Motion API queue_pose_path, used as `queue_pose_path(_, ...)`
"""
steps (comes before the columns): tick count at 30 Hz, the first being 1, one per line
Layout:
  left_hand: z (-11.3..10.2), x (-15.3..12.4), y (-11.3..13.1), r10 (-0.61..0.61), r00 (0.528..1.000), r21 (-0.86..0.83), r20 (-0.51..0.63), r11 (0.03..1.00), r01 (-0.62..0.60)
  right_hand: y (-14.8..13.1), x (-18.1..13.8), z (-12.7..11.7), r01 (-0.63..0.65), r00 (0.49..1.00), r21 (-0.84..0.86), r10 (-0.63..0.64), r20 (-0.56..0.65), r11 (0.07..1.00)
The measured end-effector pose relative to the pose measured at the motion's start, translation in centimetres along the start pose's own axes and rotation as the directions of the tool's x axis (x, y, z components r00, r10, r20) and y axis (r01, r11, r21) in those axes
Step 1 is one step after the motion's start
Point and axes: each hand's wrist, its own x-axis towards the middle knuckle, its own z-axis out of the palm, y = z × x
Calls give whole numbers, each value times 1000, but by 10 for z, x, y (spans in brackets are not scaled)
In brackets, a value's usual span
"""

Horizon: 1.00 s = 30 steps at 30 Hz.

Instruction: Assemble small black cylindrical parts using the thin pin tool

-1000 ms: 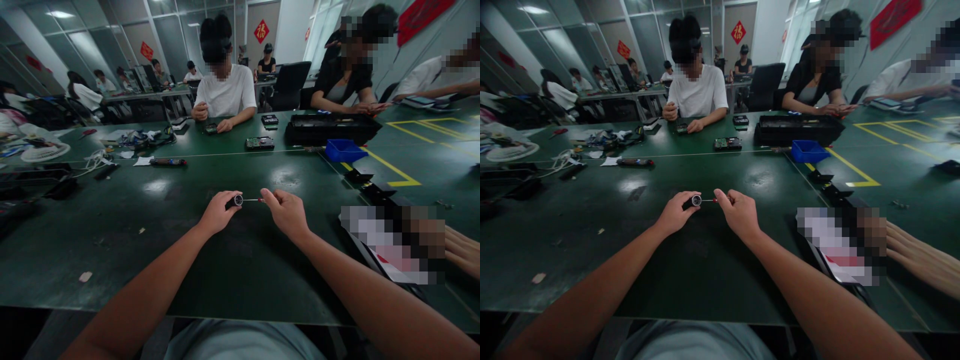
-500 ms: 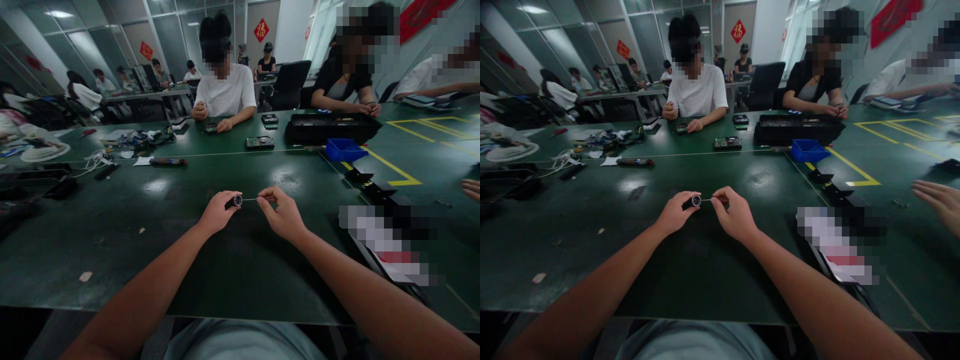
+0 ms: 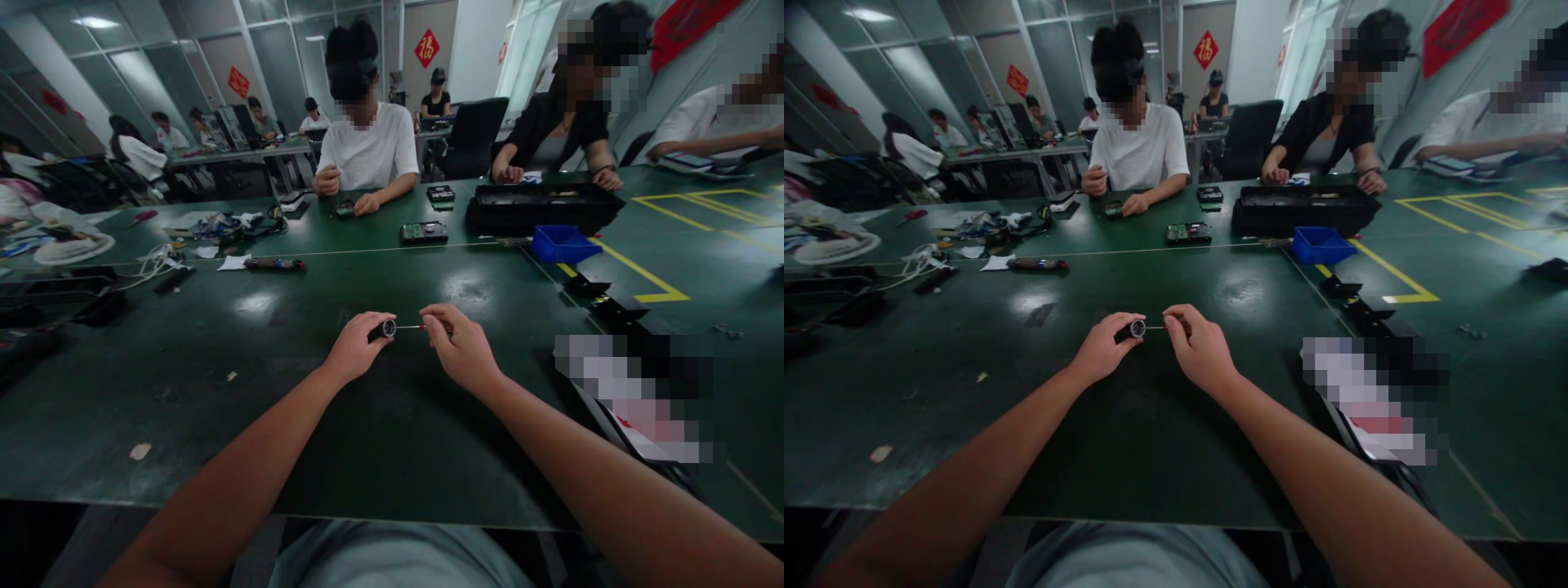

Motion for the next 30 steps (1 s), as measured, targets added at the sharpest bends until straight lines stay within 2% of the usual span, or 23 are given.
queue_pose_path(4, -1, 0, 1, -15, 1000, 7, 2, 1000, 15, -1, -1, -1, 46, 999, -1, -46, 19, 999)
queue_pose_path(8, -1, 0, 0, -5, 1000, 10, 3, 1000, 5, -2, -2, -1, 8, 999, 1, -8, 38, 1000)
queue_pose_path(11, 0, 0, 1, 2, 1000, 12, 1, 1000, -2, 0, -2, 1, -24, 999, 53, 26, -39, 998)
queue_pose_path(15, 0, 1, 3, -8, 1000, 15, 3, 1000, 8, 4, -1, 6, -60, 987, 208, 89, -135, 976)
queue_pose_path(19, 0, 2, 6, -13, 1000, 12, -16, 1000, 13, 12, 3, 10, -120, 976, 420, 184, -115, 899)
queue_pose_path(21, -2, 2, 7, 20, 999, 20, -30, 1000, -19, 19, 7, 13, -177, 954, 527, 277, -116, 831)
queue_pose_path(23, -4, 3, 8, 87, 996, 42, -24, 995, -86, 26, 11, 14, -247, 936, 607, 348, -52, 755)
queue_pose_path(26, -6, 4, 8, 152, 988, 96, 29, 983, -154, 33, 14, 14, -365, 912, 665, 392, 117, 651)
queue_pose_path(27, -6, 5, 7, 150, 988, 111, 44, 982, -154, 33, 13, 15, -373, 905, 676, 408, 116, 635)
queue_pose_path(30, -5, 4, 6, 121, 991, 131, 61, 983, -129, 29, 11, 15, -286, 906, 676, 421, -40, 680)
